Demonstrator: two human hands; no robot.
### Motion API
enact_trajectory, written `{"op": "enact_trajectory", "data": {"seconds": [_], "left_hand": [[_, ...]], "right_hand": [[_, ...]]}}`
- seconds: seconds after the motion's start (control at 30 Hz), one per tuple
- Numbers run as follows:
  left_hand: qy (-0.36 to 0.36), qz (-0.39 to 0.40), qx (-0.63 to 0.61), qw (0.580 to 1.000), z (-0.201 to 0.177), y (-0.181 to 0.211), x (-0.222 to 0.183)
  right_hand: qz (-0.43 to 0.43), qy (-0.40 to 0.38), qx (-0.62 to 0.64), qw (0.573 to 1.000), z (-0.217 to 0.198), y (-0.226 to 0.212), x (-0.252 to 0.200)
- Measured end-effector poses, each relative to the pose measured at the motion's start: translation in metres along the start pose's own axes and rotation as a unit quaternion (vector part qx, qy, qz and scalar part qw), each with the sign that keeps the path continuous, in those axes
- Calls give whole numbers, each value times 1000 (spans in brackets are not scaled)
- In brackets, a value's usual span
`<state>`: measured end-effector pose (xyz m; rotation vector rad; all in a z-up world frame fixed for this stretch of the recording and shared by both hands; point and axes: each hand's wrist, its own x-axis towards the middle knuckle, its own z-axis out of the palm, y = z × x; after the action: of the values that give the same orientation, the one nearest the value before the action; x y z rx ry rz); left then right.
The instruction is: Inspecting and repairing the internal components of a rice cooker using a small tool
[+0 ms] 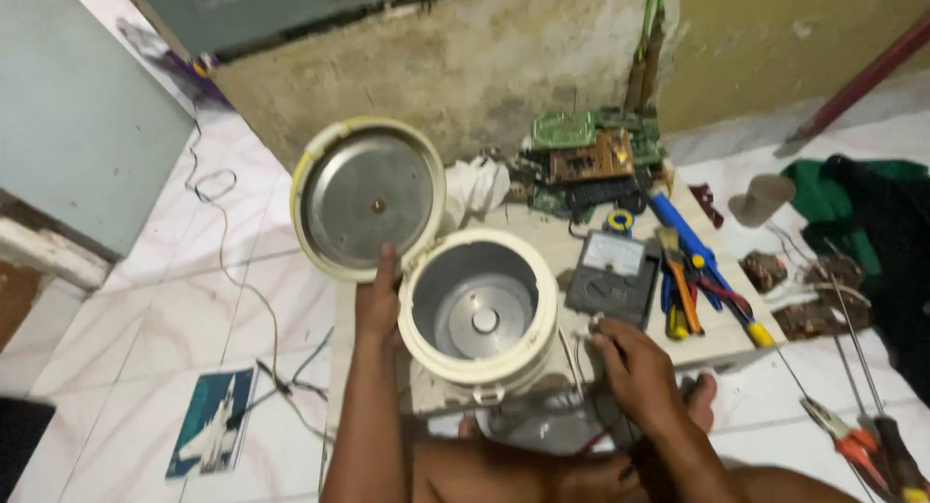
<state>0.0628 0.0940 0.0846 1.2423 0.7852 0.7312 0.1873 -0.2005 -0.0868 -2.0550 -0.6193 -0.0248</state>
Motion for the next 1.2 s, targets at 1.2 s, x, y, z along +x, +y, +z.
{"op": "enact_trajectory", "data": {"seconds": [1.2], "left_hand": [[133, 42, 4, 990, -53, -119, 33]], "right_hand": [[151, 49, 210, 965, -21, -17, -14]]}}
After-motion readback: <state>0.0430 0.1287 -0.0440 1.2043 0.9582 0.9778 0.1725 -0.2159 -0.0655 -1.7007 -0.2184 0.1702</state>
